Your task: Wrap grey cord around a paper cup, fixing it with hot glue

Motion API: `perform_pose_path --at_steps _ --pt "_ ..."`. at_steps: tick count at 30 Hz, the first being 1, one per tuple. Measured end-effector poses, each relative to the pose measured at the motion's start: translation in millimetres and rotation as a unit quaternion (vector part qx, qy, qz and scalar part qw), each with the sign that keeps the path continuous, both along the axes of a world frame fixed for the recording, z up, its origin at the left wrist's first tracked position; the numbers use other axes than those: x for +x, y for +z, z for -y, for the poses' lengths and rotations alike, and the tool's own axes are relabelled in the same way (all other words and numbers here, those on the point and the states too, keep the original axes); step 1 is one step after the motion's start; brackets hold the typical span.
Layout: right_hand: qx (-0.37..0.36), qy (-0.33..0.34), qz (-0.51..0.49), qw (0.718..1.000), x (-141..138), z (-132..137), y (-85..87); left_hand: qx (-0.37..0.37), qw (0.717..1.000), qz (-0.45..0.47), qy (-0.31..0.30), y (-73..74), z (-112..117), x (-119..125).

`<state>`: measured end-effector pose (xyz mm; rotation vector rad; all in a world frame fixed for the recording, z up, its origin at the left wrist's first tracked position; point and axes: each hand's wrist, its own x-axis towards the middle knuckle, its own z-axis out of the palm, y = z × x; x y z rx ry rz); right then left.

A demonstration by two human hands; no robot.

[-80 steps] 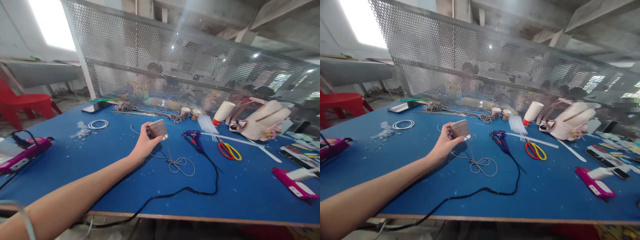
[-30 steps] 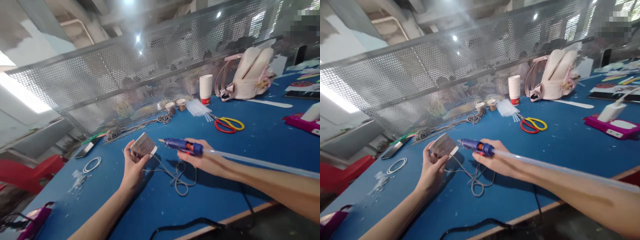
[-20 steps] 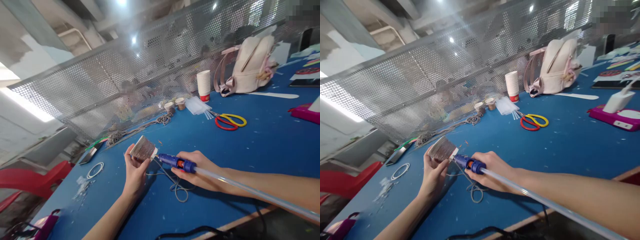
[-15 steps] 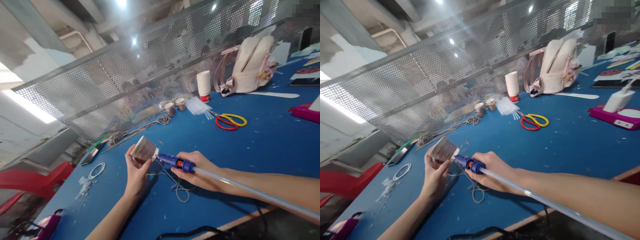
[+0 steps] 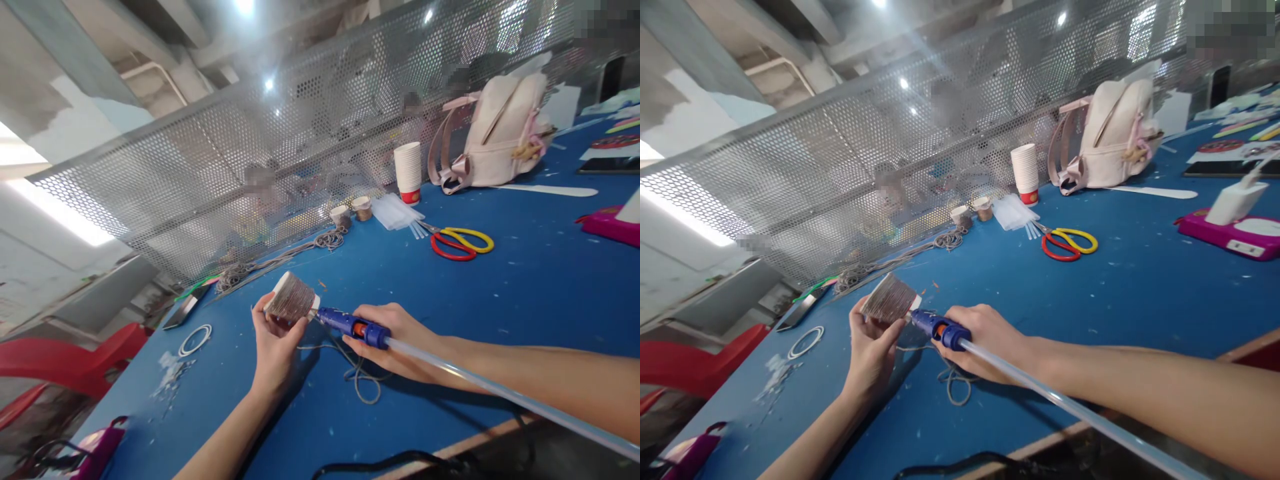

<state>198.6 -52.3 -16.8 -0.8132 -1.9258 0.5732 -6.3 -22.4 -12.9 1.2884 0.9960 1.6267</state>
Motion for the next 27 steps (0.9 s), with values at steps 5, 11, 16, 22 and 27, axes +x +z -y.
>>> perform_pose_path --at_steps 5,11,16,22,27 --pt "-0.002 0.012 0.01 1.0 -1.0 1.0 -3.0 -0.001 1.0 -0.003 0.002 -0.5 -0.2 1.1" --pt "0.012 -0.002 0.027 1.0 0.7 0.0 -5.0 0.005 1.0 -0.01 -0.003 -2.7 -1.7 -2.0" --pt "0.017 -0.011 0.038 0.999 0.5 1.1 -5.6 0.0 1.0 -0.018 -0.004 -2.9 -1.0 -2.5" --pt "0.039 -0.012 0.036 0.998 2.3 1.0 -3.9 -0.003 1.0 -0.025 0.003 0.2 1.1 0.0" --pt "0.032 -0.02 0.043 0.998 0.9 1.7 -3.9 -0.004 0.999 -0.031 0.008 0.9 0.5 -0.1"
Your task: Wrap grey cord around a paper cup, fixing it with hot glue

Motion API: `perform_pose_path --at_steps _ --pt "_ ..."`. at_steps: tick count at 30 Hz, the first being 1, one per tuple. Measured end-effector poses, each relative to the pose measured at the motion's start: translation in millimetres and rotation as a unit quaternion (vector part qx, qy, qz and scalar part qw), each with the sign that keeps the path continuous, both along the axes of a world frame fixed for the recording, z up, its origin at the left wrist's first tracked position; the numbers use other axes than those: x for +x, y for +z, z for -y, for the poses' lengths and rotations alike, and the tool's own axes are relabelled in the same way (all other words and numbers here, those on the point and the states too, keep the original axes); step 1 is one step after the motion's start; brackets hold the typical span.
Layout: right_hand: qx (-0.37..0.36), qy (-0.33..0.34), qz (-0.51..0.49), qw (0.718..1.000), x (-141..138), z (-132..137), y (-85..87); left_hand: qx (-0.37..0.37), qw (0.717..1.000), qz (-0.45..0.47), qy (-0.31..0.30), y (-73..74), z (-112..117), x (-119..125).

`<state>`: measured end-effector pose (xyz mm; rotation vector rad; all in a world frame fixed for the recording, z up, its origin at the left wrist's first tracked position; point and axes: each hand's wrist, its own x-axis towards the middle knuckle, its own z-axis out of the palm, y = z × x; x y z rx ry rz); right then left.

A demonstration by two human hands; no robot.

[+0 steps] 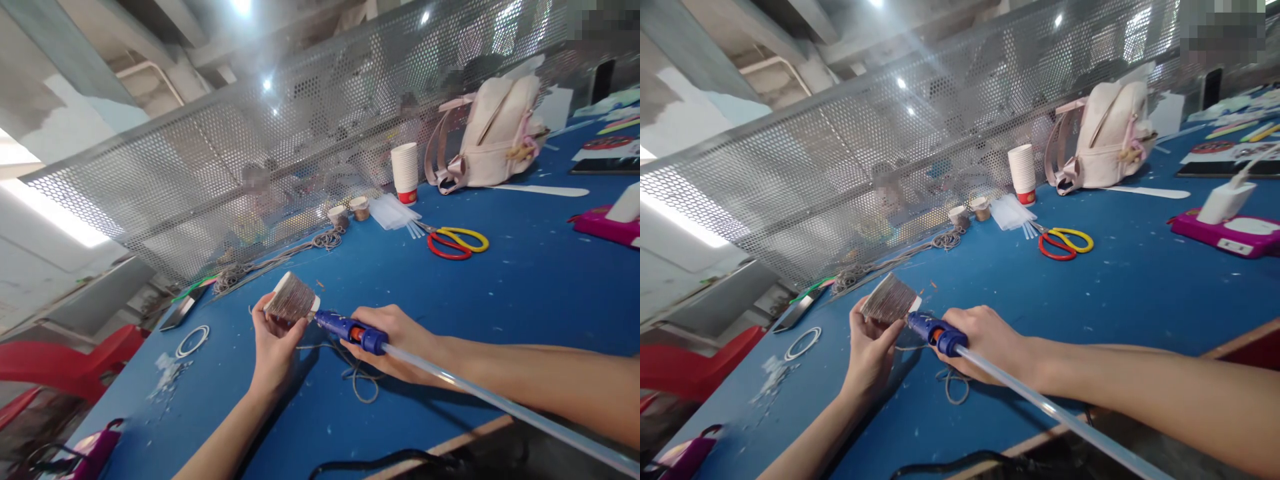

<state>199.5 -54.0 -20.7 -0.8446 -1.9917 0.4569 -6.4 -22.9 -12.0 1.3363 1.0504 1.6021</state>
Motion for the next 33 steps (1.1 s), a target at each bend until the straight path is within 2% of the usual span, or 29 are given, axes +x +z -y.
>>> perform_pose_path --at_steps 17,25,33 --pt "-0.003 -0.002 0.015 1.0 -0.5 0.9 -1.0 0.008 1.0 0.007 -0.01 -2.4 -2.6 -2.7" --pt "0.028 -0.015 0.018 0.999 3.9 -0.3 1.4 0.009 1.0 0.005 -0.008 -0.9 -0.5 -2.7" --pt "0.015 -0.006 0.007 1.0 3.2 -0.5 -1.5 0.005 1.0 0.012 -0.02 -0.4 -1.1 -3.1"
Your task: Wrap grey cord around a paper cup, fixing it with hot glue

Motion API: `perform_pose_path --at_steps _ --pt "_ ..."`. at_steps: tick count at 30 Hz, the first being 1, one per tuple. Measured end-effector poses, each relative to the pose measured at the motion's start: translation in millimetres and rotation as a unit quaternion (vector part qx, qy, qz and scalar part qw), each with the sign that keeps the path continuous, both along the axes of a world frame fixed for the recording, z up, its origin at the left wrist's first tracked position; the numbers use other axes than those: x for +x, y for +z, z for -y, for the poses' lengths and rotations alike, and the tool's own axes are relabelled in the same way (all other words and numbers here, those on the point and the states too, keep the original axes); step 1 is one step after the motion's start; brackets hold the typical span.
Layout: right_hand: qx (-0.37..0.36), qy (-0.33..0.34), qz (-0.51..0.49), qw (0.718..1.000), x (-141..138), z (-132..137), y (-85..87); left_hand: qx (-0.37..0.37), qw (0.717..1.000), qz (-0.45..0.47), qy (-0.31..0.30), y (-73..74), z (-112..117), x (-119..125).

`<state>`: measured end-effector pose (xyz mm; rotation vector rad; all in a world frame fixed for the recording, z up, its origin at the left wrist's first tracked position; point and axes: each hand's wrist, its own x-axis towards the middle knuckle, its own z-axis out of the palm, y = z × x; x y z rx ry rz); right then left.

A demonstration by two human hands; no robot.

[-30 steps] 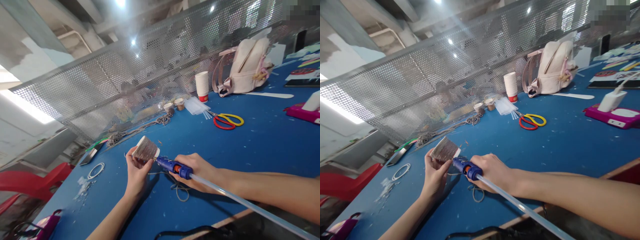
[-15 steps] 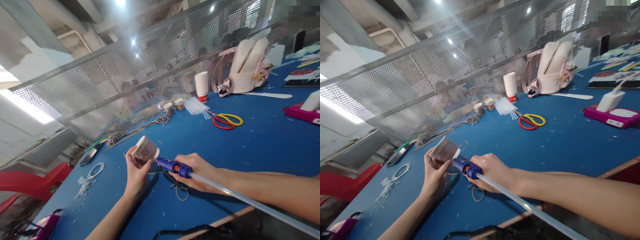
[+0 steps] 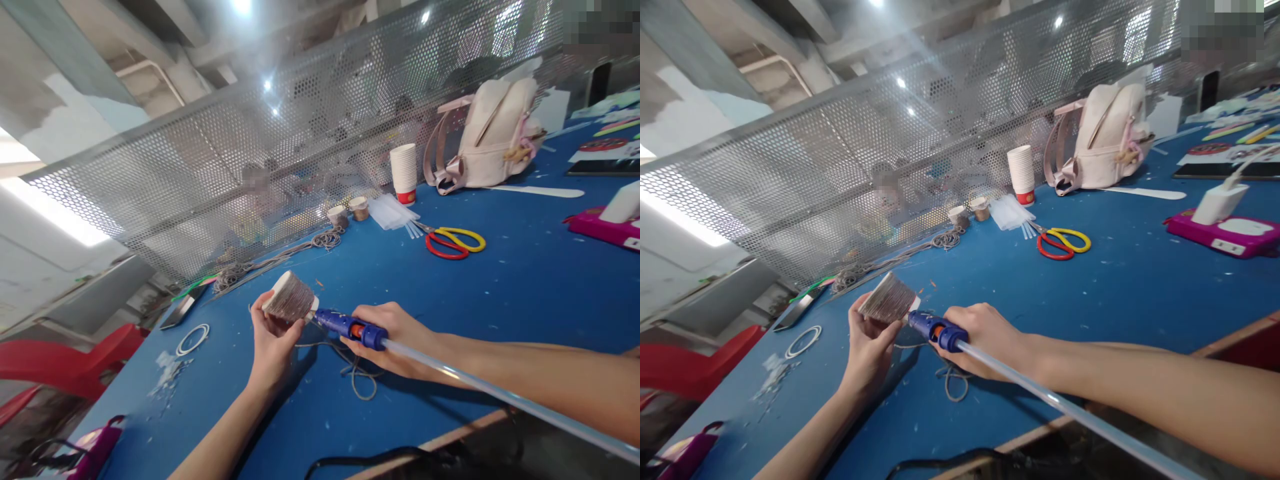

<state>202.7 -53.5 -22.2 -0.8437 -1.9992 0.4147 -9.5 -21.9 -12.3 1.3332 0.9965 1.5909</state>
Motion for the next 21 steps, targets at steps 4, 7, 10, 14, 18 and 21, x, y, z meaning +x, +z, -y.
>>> perform_pose_path --at_steps 4,7,10,14,18,21 --pt "-0.002 0.002 -0.012 1.0 2.3 -1.2 2.2 -0.003 1.0 -0.005 -0.008 1.5 0.4 -0.1" --pt "0.008 0.003 -0.014 1.0 1.2 -0.1 1.9 0.0 1.0 -0.006 -0.007 2.0 0.6 -0.7" --pt "-0.001 0.01 -0.018 1.0 0.8 0.1 2.1 -0.004 1.0 -0.004 -0.011 1.9 0.5 -1.7" --pt "-0.046 0.007 -0.038 0.998 2.3 -1.2 4.0 -0.023 0.999 0.006 -0.026 1.6 0.5 -3.1" --pt "-0.047 0.015 -0.041 0.998 1.8 -0.1 5.5 -0.03 0.999 0.014 -0.031 1.6 0.7 -3.7" --pt "-0.056 0.023 -0.04 0.997 1.5 0.9 7.6 -0.034 0.999 0.018 -0.031 1.6 0.4 -4.2"
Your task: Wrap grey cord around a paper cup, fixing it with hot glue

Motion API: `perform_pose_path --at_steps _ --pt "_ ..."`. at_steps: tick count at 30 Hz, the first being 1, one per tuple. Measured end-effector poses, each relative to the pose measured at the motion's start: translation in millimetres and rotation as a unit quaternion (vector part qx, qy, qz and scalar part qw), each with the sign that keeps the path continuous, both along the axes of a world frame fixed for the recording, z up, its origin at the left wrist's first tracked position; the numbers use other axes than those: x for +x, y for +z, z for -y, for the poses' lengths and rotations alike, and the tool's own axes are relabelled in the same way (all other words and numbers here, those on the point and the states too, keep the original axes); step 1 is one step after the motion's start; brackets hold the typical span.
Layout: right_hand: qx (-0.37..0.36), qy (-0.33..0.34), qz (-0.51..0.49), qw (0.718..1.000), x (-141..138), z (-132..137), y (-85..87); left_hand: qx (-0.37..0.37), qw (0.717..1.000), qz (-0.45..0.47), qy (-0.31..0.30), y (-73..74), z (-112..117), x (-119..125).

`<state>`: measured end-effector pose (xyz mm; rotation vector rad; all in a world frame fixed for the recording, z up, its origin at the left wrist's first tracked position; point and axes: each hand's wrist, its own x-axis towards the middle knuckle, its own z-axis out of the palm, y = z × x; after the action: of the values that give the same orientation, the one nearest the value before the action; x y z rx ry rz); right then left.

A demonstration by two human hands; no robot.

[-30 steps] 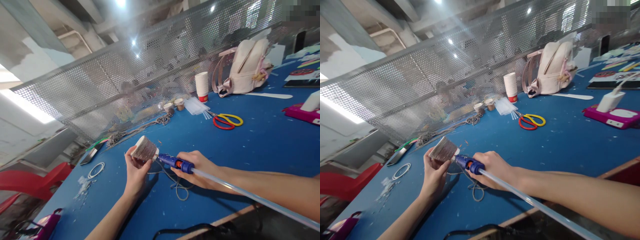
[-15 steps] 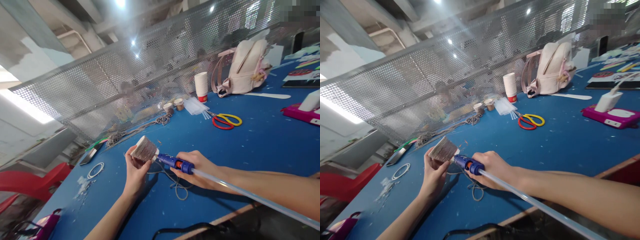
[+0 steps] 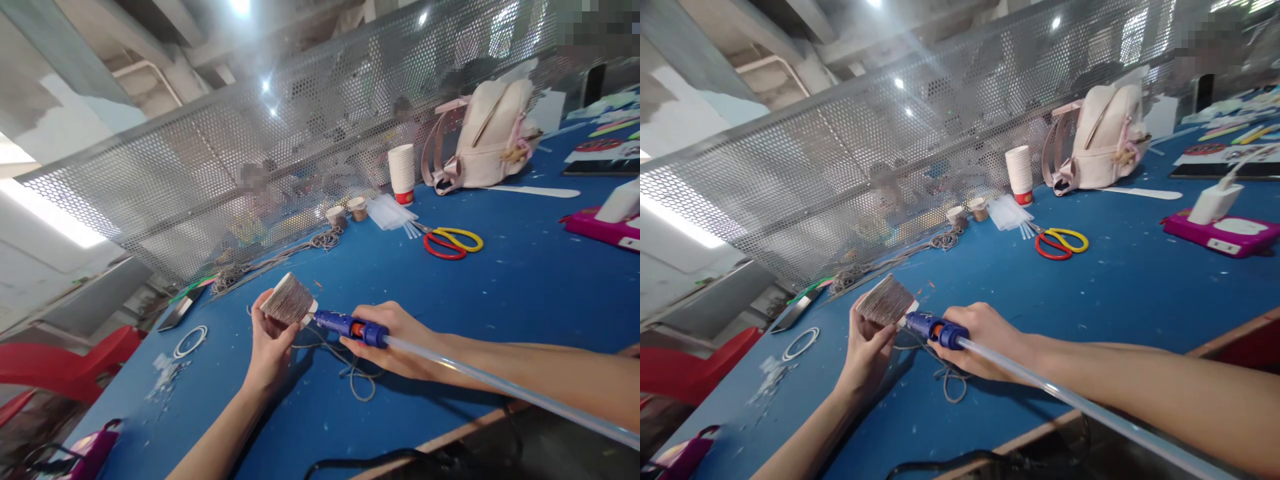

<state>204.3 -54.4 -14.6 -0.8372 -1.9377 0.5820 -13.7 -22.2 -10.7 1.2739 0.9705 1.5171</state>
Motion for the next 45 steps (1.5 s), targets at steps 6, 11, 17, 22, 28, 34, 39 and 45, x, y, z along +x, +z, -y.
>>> perform_pose_path --at_steps 6,11,17,22,28,34,39,45 --pt "-0.069 -0.044 -0.001 0.997 2.3 -1.1 6.3 -0.007 1.0 0.021 -0.014 -0.9 -0.6 -2.6" --pt "-0.031 -0.007 -0.002 0.999 -0.2 0.4 3.0 -0.011 1.0 0.023 -0.017 0.2 0.2 -1.9" --pt "-0.06 -0.023 0.007 0.998 1.6 -0.2 5.8 -0.009 0.999 0.032 -0.026 1.1 0.7 -1.8" --pt "-0.093 -0.041 0.005 0.995 3.0 -0.6 10.9 -0.014 0.999 0.029 -0.03 -0.2 0.4 -3.8" --pt "-0.091 -0.017 0.005 0.996 1.1 1.2 7.7 -0.007 0.999 0.029 -0.043 -3.3 -1.6 -5.3" --pt "-0.148 -0.044 0.0 0.988 4.8 -3.7 12.6 -0.008 0.998 0.031 -0.044 -3.9 -2.2 -8.3" --pt "-0.177 -0.027 -0.003 0.984 5.2 -4.2 17.4 -0.015 0.999 0.03 -0.042 -2.7 -1.6 -7.5" --pt "-0.178 -0.021 0.004 0.984 -1.4 6.2 17.0 -0.008 0.999 0.018 -0.029 -2.4 -1.6 -2.8"
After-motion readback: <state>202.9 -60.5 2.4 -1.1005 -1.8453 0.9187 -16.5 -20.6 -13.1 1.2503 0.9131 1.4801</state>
